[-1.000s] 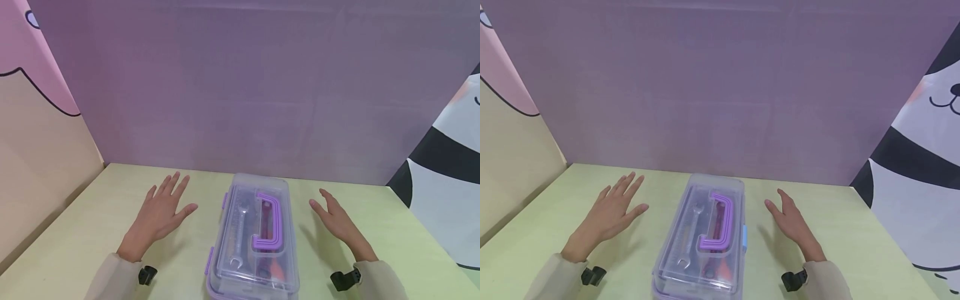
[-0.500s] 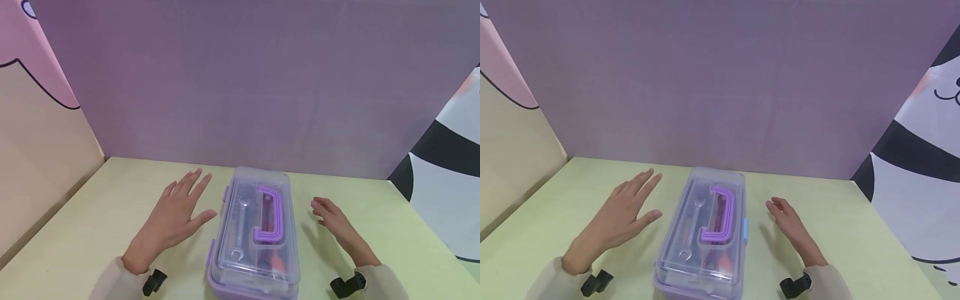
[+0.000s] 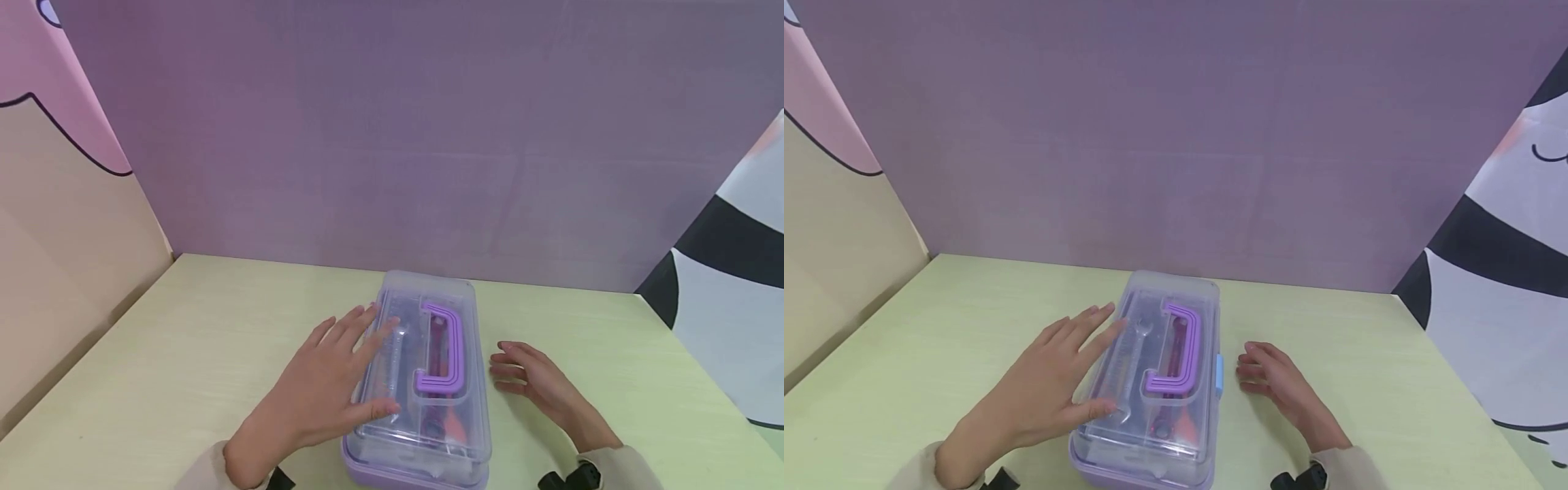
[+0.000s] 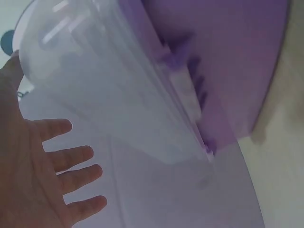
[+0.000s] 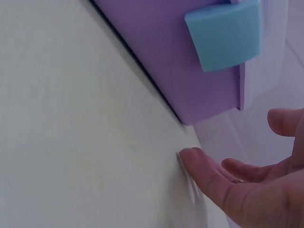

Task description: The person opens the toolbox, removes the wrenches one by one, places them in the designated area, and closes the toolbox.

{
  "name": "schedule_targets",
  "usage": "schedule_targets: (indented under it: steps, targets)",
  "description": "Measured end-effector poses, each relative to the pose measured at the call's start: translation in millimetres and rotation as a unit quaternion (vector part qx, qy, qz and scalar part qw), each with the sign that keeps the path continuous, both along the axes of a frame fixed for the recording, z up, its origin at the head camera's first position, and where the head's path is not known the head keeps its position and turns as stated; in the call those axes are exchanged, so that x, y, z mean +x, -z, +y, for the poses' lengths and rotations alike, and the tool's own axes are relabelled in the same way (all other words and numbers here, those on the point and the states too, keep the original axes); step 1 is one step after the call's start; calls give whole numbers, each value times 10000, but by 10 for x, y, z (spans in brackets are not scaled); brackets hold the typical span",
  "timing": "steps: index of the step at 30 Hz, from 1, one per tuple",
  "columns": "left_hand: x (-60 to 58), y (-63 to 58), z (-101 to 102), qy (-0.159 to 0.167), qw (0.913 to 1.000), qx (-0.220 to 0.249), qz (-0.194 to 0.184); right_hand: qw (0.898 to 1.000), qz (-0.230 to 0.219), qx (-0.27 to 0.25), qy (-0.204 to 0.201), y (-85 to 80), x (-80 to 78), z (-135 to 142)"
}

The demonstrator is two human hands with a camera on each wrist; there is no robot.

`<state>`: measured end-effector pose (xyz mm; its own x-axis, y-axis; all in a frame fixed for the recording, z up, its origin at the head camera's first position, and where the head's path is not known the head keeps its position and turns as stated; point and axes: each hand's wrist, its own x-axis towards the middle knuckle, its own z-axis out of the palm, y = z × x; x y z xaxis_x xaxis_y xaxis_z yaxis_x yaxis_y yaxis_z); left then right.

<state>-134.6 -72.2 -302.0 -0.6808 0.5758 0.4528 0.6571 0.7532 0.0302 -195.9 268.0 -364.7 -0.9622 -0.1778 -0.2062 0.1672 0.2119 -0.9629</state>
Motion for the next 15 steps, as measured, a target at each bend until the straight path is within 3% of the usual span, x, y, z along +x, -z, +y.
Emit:
schedule_targets:
  steps: [4, 10, 15]
  targets:
    - [122, -13, 130, 122, 9997, -197, -13, 9989, -44, -340, -312, 32, 18, -25]
    - [243, 45, 335, 293, 9971, -615, 336, 9947, -116, -683, -761, 79, 42, -30]
    - [324, 143, 509, 413, 9920, -1047, 571, 9839, -373, -1332, -1133, 106, 78, -40]
